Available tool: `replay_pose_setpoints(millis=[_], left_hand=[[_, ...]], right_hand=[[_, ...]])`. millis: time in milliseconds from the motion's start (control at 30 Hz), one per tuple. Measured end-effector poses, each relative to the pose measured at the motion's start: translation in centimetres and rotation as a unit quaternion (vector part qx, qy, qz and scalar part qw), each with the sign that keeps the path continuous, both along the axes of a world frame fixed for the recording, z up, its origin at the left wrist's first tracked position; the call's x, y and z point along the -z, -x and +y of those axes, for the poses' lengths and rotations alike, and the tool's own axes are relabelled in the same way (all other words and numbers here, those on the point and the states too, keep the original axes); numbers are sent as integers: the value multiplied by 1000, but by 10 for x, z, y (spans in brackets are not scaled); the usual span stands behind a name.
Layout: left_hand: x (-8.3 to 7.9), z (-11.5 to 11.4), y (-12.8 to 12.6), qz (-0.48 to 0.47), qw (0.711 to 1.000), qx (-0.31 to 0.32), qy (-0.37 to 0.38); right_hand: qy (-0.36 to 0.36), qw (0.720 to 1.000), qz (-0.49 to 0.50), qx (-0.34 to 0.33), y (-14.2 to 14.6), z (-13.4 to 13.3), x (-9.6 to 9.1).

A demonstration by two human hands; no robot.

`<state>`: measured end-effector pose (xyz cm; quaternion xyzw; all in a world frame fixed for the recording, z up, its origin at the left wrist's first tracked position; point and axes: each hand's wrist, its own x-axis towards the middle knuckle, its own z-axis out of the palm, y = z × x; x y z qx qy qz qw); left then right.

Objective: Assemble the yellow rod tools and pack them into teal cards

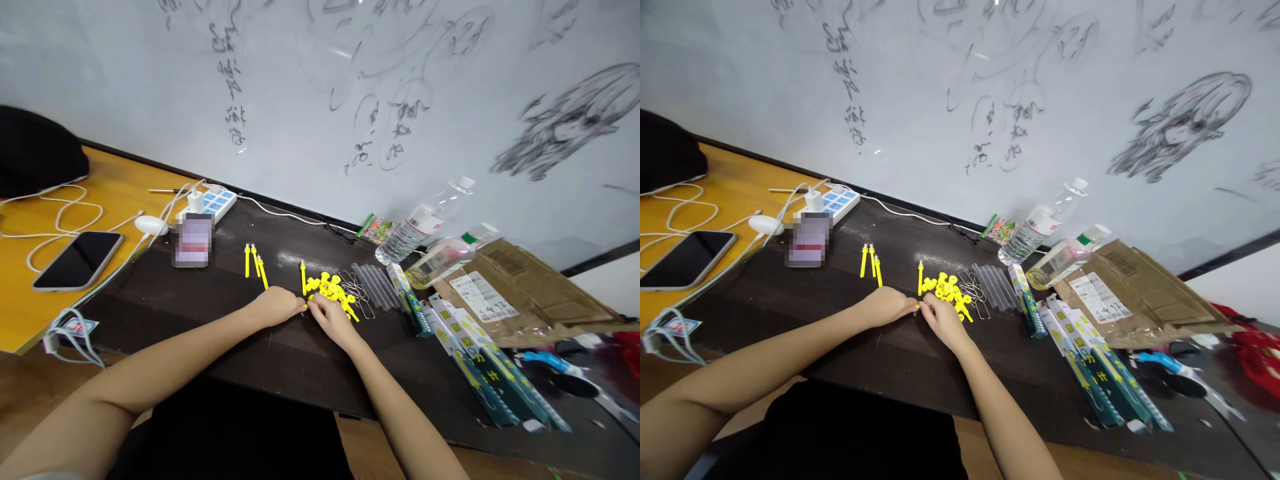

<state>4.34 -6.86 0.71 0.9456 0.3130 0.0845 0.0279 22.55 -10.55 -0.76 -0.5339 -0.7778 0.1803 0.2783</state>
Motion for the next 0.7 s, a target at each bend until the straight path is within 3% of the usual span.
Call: replay_pose_setpoints(millis=[367, 700], left_hand=[[-12, 4, 7, -27, 999, -22, -6], [-2, 1, 6, -30, 1000, 2, 2]], right_hand=[[33, 994, 91, -40, -7, 2, -2], [9, 998, 62, -22, -2, -2, -5]])
